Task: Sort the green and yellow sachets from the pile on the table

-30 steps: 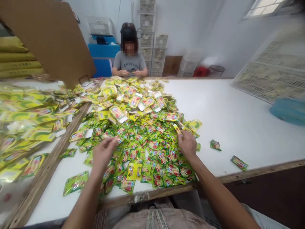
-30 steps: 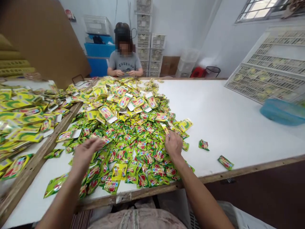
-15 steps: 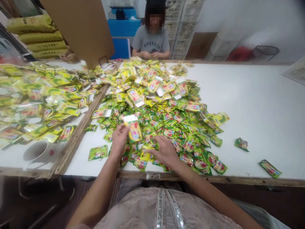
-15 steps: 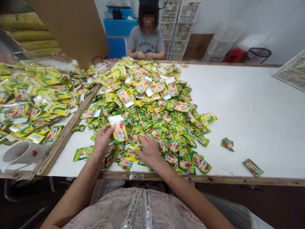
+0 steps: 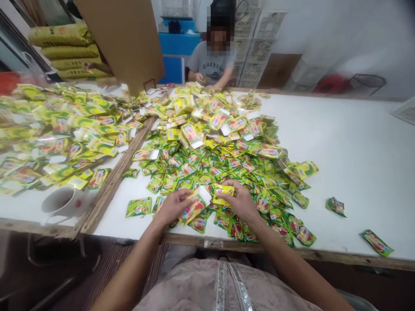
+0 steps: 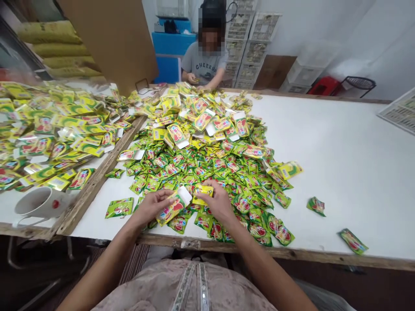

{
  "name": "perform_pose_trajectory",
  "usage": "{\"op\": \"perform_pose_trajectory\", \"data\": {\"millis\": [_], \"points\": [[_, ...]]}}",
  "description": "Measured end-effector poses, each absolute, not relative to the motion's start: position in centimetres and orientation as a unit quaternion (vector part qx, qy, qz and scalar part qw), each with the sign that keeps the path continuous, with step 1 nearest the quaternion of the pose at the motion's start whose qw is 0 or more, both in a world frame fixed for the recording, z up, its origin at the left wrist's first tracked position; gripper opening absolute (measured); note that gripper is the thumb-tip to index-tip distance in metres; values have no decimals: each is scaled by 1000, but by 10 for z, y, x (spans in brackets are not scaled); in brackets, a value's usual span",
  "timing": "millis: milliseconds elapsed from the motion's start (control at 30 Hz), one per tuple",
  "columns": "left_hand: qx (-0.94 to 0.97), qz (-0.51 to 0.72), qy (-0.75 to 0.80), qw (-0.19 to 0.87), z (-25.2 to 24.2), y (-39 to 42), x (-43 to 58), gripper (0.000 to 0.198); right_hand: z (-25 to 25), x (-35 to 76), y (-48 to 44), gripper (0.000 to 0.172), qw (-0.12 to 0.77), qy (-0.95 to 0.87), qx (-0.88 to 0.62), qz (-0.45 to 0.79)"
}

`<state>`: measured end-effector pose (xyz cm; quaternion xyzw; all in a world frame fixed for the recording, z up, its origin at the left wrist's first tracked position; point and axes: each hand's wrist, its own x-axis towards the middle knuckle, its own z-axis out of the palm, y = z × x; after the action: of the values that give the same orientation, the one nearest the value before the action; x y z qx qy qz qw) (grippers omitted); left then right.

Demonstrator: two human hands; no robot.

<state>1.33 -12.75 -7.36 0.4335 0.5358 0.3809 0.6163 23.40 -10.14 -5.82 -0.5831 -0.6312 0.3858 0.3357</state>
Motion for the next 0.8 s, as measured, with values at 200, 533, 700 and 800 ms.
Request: {"op": "perform_pose_trajectory", "data": {"millis": [200,533,700,800], "points": [[418,395,493,652,-75,-131,27,40,-49,222,-87,20,319,-676,-470,469],[340,422,495,679,-74,-137,20,37,-46,217,-86,33,281,-717,-444,458],[321,476,502,647,-73,-137,9,36,-69,229,-102,32,220,-785,-529,235],[323,476,512,638,-74,-137,8,42,-84,231,-111,25,138,-820,-535,150]]}}
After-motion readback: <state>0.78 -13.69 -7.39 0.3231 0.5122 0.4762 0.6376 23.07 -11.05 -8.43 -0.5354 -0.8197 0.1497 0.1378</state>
